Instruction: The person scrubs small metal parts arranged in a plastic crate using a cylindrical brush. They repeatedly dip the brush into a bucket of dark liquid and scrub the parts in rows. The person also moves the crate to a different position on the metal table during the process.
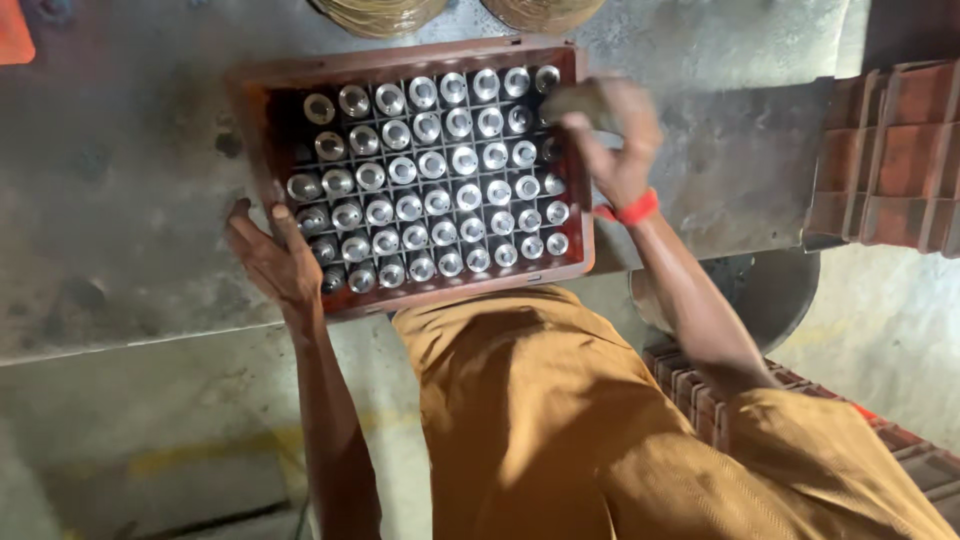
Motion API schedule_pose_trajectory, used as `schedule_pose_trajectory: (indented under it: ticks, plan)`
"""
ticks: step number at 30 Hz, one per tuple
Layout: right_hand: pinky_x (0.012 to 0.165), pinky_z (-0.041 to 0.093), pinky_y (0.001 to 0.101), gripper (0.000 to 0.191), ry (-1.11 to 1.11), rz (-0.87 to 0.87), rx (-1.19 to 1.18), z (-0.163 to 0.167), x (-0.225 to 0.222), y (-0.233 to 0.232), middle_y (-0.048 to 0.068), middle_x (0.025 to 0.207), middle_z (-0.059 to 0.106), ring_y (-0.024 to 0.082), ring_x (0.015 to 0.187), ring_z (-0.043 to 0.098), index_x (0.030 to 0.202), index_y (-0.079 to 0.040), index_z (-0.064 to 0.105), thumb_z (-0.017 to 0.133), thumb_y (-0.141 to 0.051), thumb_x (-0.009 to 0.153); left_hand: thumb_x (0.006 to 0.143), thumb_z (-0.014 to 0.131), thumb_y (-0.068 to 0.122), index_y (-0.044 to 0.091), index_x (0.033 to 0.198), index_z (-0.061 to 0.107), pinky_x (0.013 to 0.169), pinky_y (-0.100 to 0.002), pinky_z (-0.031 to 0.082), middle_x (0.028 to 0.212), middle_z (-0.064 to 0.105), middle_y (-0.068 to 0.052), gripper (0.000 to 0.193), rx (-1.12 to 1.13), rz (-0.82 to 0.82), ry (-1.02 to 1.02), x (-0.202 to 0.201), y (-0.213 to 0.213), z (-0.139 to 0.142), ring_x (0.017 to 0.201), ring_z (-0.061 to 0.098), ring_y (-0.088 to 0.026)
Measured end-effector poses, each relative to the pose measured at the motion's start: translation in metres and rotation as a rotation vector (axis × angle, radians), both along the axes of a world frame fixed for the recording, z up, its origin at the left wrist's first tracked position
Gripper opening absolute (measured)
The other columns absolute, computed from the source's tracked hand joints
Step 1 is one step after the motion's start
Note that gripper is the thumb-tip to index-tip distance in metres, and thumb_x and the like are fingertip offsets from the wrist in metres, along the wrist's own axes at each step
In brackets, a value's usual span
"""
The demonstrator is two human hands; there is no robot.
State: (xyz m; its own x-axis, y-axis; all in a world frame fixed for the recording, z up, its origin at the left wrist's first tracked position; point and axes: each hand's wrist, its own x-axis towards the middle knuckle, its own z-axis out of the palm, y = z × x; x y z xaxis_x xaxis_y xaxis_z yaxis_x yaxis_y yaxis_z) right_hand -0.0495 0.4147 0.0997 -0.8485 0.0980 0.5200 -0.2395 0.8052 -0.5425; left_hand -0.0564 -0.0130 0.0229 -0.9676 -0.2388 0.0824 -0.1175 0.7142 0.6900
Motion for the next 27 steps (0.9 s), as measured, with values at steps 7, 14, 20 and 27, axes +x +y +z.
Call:
schedule_pose_trajectory:
  ticks: [7, 14, 20, 27]
  plan:
    - [0.098, 0.058, 0.0402, 0.050, -0.019, -0.037, -0.285, -0.007, -0.034, 0.009, 0.019, 0.124, 0.070, 0.032, 0.110, 0.070, 0.137, 0.000, 0.060, 0.083, -0.015, 0.096, 0.113, 0.050, 0.049, -0.004, 0.141, 0.049, 0.102, -0.057, 0.044, 0.135, 0.053, -0.032, 0.059, 0.006, 0.016, -0.012, -0.002, 0.000, -0.001, 0.124, 0.053, -0.051]
    - [0.098, 0.057, 0.0422, 0.055, -0.023, -0.008, -0.280, -0.008, -0.056, 0.002, 0.018, 0.123, 0.070, 0.032, 0.110, 0.069, 0.141, -0.001, 0.057, 0.083, -0.014, 0.095, 0.111, 0.050, 0.048, -0.004, 0.139, 0.050, 0.095, -0.059, 0.043, 0.130, 0.055, -0.032, 0.059, -0.006, 0.038, -0.038, -0.004, 0.001, 0.001, 0.117, 0.054, -0.053]
    - [0.105, 0.053, 0.0470, 0.046, -0.013, 0.120, 0.024, -0.012, -0.068, -0.023, 0.020, 0.127, 0.070, 0.036, 0.120, 0.067, 0.132, -0.002, 0.066, 0.087, -0.015, 0.093, 0.113, 0.052, 0.042, -0.003, 0.140, 0.051, 0.101, -0.058, 0.045, 0.132, 0.057, -0.030, 0.052, 0.047, 0.010, -0.010, -0.005, 0.001, 0.001, 0.120, 0.056, -0.050]
    - [0.104, 0.054, 0.0474, 0.036, -0.076, 0.251, 0.144, -0.010, -0.077, -0.046, 0.011, 0.120, 0.074, 0.029, 0.116, 0.070, 0.127, -0.010, 0.069, 0.087, -0.014, 0.096, 0.112, 0.056, 0.035, -0.004, 0.138, 0.052, 0.102, -0.057, 0.044, 0.132, 0.057, -0.030, 0.047, 0.012, 0.008, 0.010, -0.005, 0.000, 0.001, 0.123, 0.054, -0.050]
